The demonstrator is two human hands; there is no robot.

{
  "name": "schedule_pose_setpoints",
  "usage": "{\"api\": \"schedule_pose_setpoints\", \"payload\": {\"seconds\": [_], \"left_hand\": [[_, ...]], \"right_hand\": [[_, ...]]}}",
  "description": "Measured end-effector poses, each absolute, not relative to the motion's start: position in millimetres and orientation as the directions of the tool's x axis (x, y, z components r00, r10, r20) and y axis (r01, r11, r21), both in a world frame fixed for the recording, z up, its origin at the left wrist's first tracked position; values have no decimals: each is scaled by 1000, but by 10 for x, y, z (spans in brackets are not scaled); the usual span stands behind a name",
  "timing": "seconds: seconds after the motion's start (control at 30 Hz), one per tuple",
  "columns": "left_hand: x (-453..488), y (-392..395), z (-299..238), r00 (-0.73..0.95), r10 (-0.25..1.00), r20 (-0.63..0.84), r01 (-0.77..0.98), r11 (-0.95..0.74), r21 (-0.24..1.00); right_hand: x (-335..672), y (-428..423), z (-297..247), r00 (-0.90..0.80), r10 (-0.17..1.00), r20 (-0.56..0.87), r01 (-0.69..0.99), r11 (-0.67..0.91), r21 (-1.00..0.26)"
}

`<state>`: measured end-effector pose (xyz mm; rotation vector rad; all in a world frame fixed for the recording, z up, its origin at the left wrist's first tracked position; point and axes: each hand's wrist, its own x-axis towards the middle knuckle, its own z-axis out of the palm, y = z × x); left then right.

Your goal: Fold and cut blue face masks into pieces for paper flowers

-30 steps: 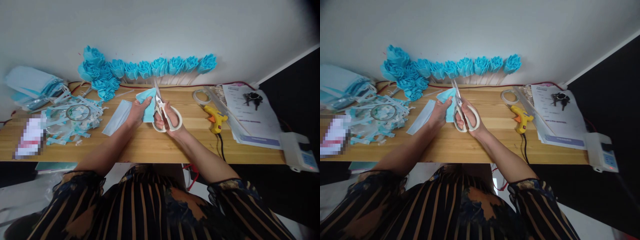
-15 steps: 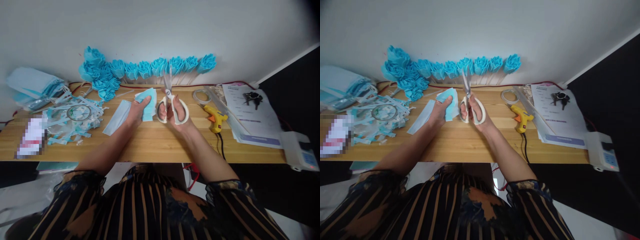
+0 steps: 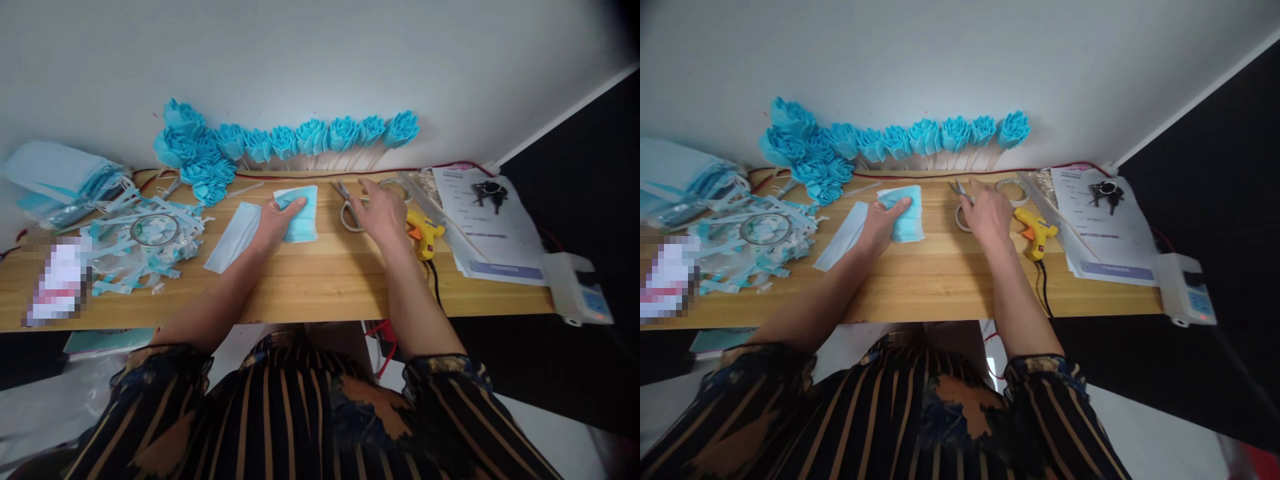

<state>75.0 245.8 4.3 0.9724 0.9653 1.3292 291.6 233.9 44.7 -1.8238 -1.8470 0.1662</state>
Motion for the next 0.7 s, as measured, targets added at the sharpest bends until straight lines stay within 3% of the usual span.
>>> {"api": "schedule_pose_setpoints", "payload": {"seconds": [0.13,0.3,0.43,0.57,0.7], "left_hand": [[764,2447,44,24,996,88,-196,-82,977],[774,2438,47,61,986,157,-54,-153,987],[756,2419,100,66,983,169,-55,-165,985],[680,2478,140,42,988,150,-133,-144,981],[610,2573,160,-21,980,199,-226,-199,954]], "right_hand": [[2685,2262,643,-256,857,447,604,503,-618],[2416,2308,751,-368,857,361,509,511,-693],[2436,2434,736,-269,880,391,499,475,-725],[2602,2506,719,-41,907,418,325,408,-853],[2690,2472,720,49,913,405,223,385,-895]]}}
